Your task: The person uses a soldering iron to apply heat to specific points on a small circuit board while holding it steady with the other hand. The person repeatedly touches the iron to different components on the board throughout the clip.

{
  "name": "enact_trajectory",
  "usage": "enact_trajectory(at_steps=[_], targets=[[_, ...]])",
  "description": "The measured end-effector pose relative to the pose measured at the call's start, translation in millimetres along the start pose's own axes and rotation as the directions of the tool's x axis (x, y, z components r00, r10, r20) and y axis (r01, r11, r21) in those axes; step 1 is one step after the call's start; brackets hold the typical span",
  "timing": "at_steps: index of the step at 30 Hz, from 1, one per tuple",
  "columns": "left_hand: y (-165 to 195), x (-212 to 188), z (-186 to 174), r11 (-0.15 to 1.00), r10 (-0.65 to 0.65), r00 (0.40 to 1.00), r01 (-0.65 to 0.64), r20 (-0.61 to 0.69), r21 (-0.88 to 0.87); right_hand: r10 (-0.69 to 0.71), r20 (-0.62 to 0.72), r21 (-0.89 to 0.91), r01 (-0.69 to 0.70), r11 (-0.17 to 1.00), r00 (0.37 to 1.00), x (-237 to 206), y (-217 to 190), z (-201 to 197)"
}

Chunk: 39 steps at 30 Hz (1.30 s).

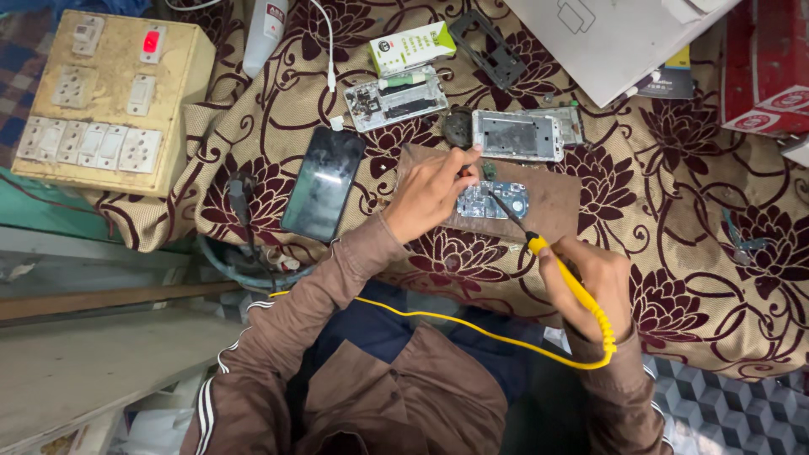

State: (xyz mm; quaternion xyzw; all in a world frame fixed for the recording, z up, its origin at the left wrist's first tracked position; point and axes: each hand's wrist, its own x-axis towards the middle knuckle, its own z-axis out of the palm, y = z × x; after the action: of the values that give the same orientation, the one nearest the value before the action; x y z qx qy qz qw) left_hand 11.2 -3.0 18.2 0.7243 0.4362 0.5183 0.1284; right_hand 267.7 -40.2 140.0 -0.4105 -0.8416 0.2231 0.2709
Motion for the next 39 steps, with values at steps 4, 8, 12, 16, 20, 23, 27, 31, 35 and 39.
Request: enact_trajectory(at_steps=[4, 8, 12, 16, 20, 23, 27, 31, 35, 39], targets=[[0, 0, 0, 0.993, 0.104, 0.994, -0.106, -0.045, -0.044, 0.031, 0.046, -0.049, -0.029, 0.998, 0.998, -2, -4, -1], [3, 2, 0, 0.999, 0.037, 0.999, -0.038, -0.026, -0.030, 0.058, 0.045, -0.030, -0.057, 0.998, 0.997, 0, -8, -3], [6, 3, -1, 0.997, 0.042, 0.999, -0.044, -0.030, -0.060, 0.135, 0.015, -0.016, -0.135, 0.991, 0.991, 1, -11, -7], [7, 3, -2, 0.999, 0.008, 1.000, -0.009, -0.004, -0.047, 0.039, -0.085, -0.021, -0.041, 0.999, 0.996, 0, -12, -10], [6, 3, 0, 0.999, 0.013, 1.000, -0.013, -0.003, -0.040, 0.054, -0.128, -0.038, -0.060, 0.998, 0.990, -1, -11, -18], [3, 2, 3, 0.997, 0.067, 0.998, -0.067, -0.018, -0.023, 0.059, -0.108, -0.019, -0.061, 0.998, 0.992, 0, -13, -23], [-1, 0, 7, 0.997, 0.073, 0.997, -0.073, -0.006, -0.005, 0.045, -0.061, -0.029, -0.047, 0.998, 0.997, -1, -18, -26], [-5, 0, 10, 0.977, 0.211, 0.973, -0.214, -0.099, -0.025, 0.014, -0.006, -0.042, -0.014, 0.999, 1.000, 0, -19, -25], [-4, 0, 9, 0.985, 0.169, 0.984, -0.171, -0.061, -0.027, 0.023, 0.040, -0.080, -0.020, 0.997, 0.999, 1, -13, -22], [1, 2, 6, 0.995, 0.103, 0.994, -0.103, -0.025, -0.003, -0.007, 0.058, -0.085, 0.011, 0.996, 0.998, 0, -7, -18]])
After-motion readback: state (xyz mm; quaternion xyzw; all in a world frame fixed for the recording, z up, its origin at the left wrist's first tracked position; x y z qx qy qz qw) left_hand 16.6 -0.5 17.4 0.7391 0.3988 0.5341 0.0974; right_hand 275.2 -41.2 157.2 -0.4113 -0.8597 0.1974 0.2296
